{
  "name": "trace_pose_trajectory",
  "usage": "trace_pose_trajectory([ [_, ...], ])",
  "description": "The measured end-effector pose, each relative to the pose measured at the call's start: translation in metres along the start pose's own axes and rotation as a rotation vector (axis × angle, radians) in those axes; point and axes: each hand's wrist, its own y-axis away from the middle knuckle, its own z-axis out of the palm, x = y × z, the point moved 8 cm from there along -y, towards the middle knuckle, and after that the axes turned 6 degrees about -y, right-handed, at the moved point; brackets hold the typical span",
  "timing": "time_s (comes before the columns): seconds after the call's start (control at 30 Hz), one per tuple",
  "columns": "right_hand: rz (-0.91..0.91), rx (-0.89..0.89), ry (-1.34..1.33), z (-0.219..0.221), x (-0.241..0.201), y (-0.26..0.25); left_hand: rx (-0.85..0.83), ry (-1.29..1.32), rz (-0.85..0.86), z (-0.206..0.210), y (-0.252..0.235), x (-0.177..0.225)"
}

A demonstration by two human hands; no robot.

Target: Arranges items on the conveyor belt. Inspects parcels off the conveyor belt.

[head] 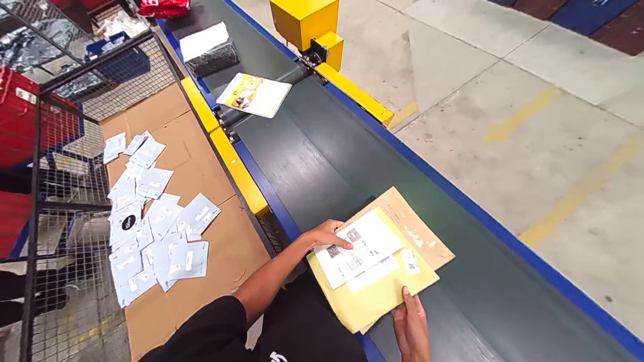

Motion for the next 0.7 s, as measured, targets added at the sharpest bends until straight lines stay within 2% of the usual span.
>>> trace_pose_trajectory([
  [0.2,0.032,0.021,0.078,0.036,0.028,0.011,0.103,-0.534,-0.044,-0.02,-0.011,-0.001],
  [0.3,0.101,-0.082,0.15,0.056,0.044,0.009,0.158,-0.736,-0.008,-0.047,-0.01,0.014],
  [0.4,0.143,-0.24,0.207,0.068,0.047,0.008,0.201,-0.962,0.037,-0.099,-0.009,0.053],
  [0.47,0.142,-0.292,0.247,0.069,0.047,0.004,0.22,-1.173,-0.039,-0.147,-0.009,0.092],
  [0.6,0.173,-0.273,0.279,0.054,0.042,0.002,0.354,-1.456,-0.185,-0.247,-0.021,0.162],
  [0.7,0.188,-0.212,0.261,0.035,0.038,0.001,0.472,-1.613,-0.201,-0.313,-0.042,0.192],
])
